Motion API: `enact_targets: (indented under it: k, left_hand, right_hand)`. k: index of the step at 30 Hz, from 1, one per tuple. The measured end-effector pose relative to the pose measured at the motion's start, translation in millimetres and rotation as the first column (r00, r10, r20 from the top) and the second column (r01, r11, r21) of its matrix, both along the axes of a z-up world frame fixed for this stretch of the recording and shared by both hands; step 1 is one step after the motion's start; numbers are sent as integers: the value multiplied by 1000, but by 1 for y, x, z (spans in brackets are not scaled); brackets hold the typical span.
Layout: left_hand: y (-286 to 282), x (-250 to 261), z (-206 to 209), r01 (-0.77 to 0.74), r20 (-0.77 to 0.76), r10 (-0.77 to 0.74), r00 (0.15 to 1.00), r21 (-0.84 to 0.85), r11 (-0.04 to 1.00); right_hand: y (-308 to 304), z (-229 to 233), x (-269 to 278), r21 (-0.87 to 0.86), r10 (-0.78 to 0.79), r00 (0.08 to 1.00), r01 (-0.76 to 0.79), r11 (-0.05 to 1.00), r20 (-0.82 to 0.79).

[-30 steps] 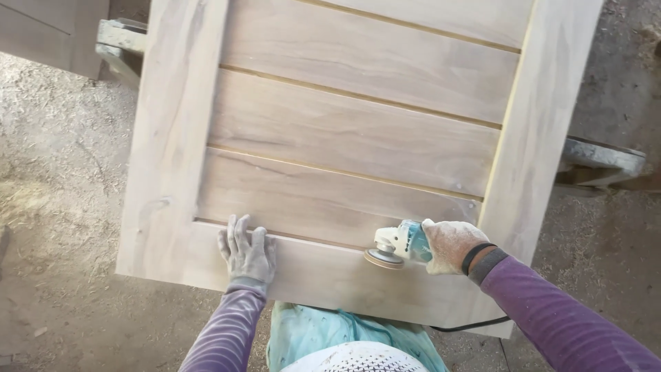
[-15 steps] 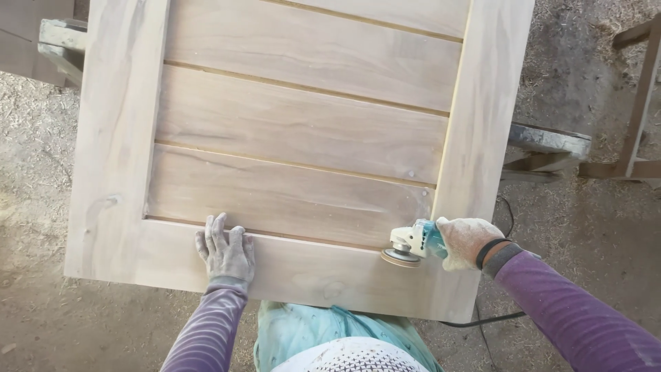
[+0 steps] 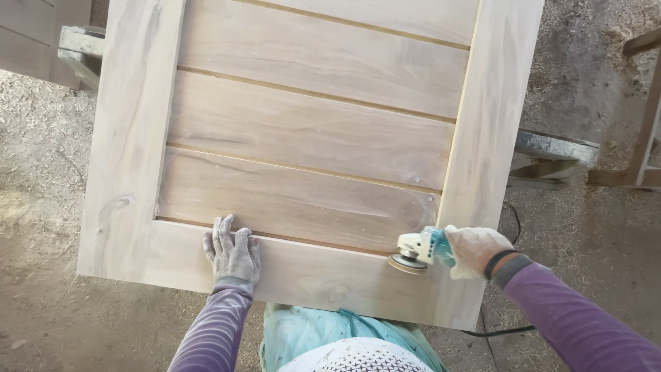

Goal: Sanding the surface and grooves of a wooden door using a power sander.

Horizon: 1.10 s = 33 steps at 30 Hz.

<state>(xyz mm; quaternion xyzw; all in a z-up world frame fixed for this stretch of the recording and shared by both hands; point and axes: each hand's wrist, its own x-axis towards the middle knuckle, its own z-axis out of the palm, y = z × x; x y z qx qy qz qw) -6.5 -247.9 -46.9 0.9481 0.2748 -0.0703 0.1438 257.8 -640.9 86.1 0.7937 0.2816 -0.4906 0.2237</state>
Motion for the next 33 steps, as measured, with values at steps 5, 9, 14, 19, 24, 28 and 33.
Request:
enact_targets:
  k: [5, 9, 14, 19, 24, 28, 33]
  left_hand:
    - [1, -2, -2, 3, 23, -3, 1000, -8, 1000]
    - [1, -2, -1, 3, 43, -2, 999, -14, 1000]
    - [2, 0, 0, 6, 60, -6, 998, -8, 1000]
    - [1, 0, 3, 4, 62, -3, 998, -12, 1000]
    - [2, 0, 0, 8, 34, -7, 999, -32, 999]
    - [4, -1, 1, -19, 69, 24, 997, -66, 998]
    - [9, -8, -5, -36, 158, 51, 986, -92, 995]
  right_hand:
    - [44, 3, -9, 74, 6, 1000, -5, 997, -9]
    - [44, 13, -6, 104, 21, 1000, -21, 994, 2]
    - [8, 11, 5, -87, -51, 998, 47, 995, -48]
    - [-1, 23, 9, -91, -51, 999, 49, 995, -18]
    - [8, 2, 6, -87, -49, 998, 45, 995, -44]
    - [46, -4, -1, -54, -53, 995, 49, 997, -87]
    - [106, -6, -15, 74, -53, 996, 58, 996, -71]
